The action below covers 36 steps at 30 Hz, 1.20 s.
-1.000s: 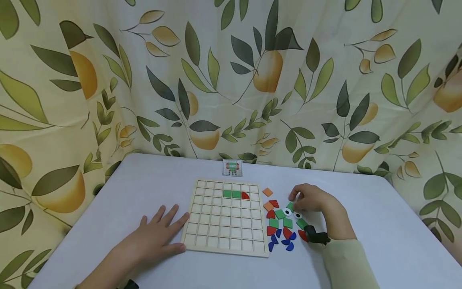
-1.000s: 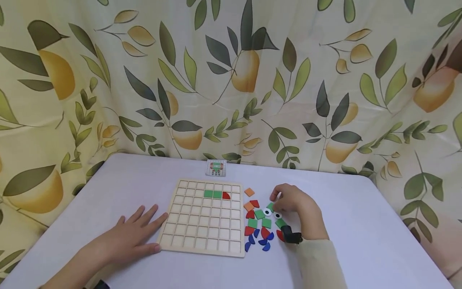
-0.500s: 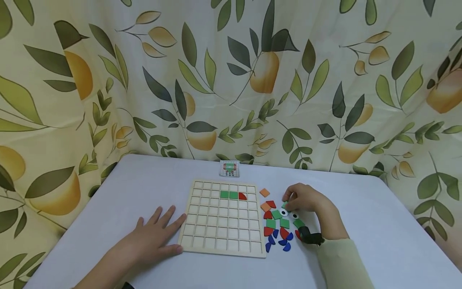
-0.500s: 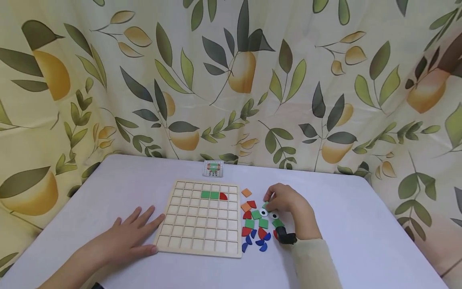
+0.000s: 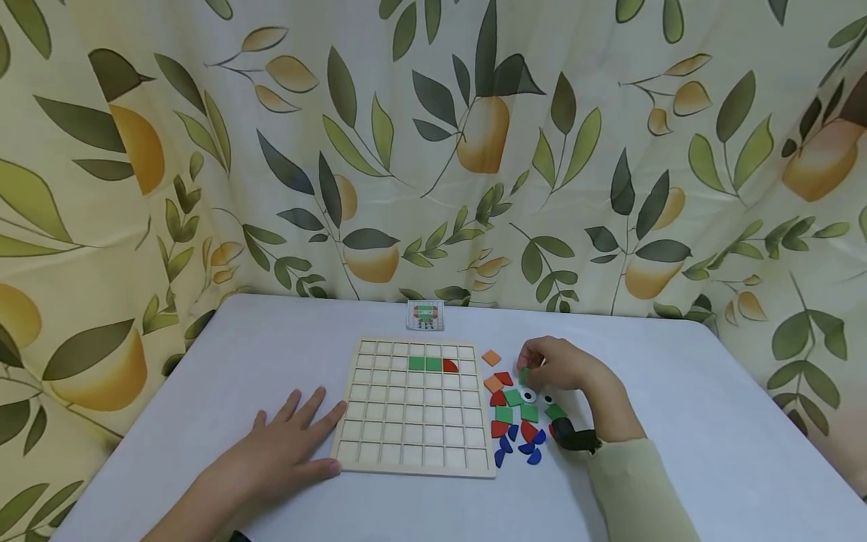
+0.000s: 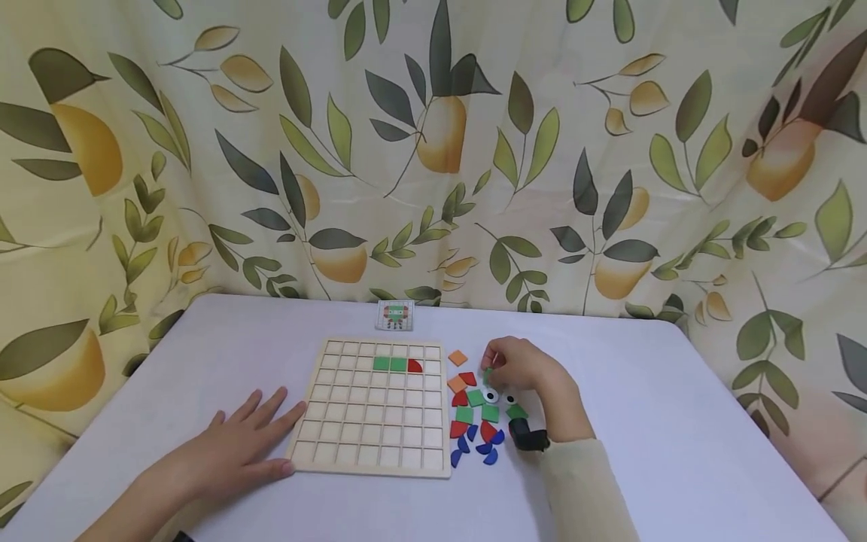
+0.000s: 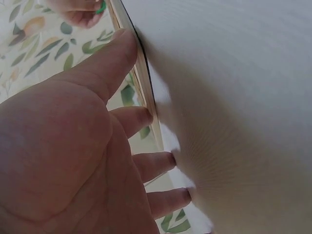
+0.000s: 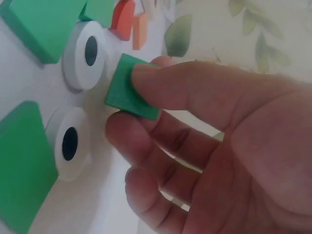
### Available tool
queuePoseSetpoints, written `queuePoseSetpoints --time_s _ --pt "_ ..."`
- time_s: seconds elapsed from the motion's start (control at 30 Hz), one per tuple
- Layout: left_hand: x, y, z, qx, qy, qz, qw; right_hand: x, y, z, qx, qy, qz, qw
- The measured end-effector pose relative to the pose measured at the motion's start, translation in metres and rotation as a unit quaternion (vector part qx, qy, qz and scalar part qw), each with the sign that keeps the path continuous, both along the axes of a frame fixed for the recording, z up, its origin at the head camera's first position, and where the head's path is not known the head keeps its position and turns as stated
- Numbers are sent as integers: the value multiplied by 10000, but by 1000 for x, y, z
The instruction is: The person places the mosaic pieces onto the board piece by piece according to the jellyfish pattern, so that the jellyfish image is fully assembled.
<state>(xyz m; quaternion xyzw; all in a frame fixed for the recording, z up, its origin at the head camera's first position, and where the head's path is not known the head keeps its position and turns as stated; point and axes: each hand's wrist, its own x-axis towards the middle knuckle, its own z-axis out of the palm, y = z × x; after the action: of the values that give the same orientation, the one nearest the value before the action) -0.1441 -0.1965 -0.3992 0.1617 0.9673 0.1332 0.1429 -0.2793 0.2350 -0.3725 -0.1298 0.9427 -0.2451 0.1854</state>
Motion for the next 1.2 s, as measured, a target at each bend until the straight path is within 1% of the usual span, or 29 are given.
queuePoseSetpoints --time_s 0.13,0.27,0.4,0.5,0.67,0.77,1.0,1.2 --pt "0 -1 0 71 -5 17 10000 -2 -3 2 -95 271 110 9995" --pt "1 -1 -4 84 1 26 10000 -3 -9 -3 -265 332 131 9990" --pt "3 -3 -6 76 -26 69 9999 -6 -24 -11 -409 642 151 9970" --pt "3 -3 -5 45 -47 95 9999 -7 -38 -11 -583 909 157 9940" --pt "0 -1 -3 8 -46 119 9999 -7 -51 -7 -971 966 199 9904" --pt "-1 0 -3 11 -45 128 9999 -9 -59 -5 -1080 940 228 9894" --pt "-2 1 -2 -45 -48 140 9999 -18 -84 -5 -1089 1122 732 9850" --pt "-3 1 -1 -52 -52 154 9999 -26 -108 -1 -1062 1166 1198 9802"
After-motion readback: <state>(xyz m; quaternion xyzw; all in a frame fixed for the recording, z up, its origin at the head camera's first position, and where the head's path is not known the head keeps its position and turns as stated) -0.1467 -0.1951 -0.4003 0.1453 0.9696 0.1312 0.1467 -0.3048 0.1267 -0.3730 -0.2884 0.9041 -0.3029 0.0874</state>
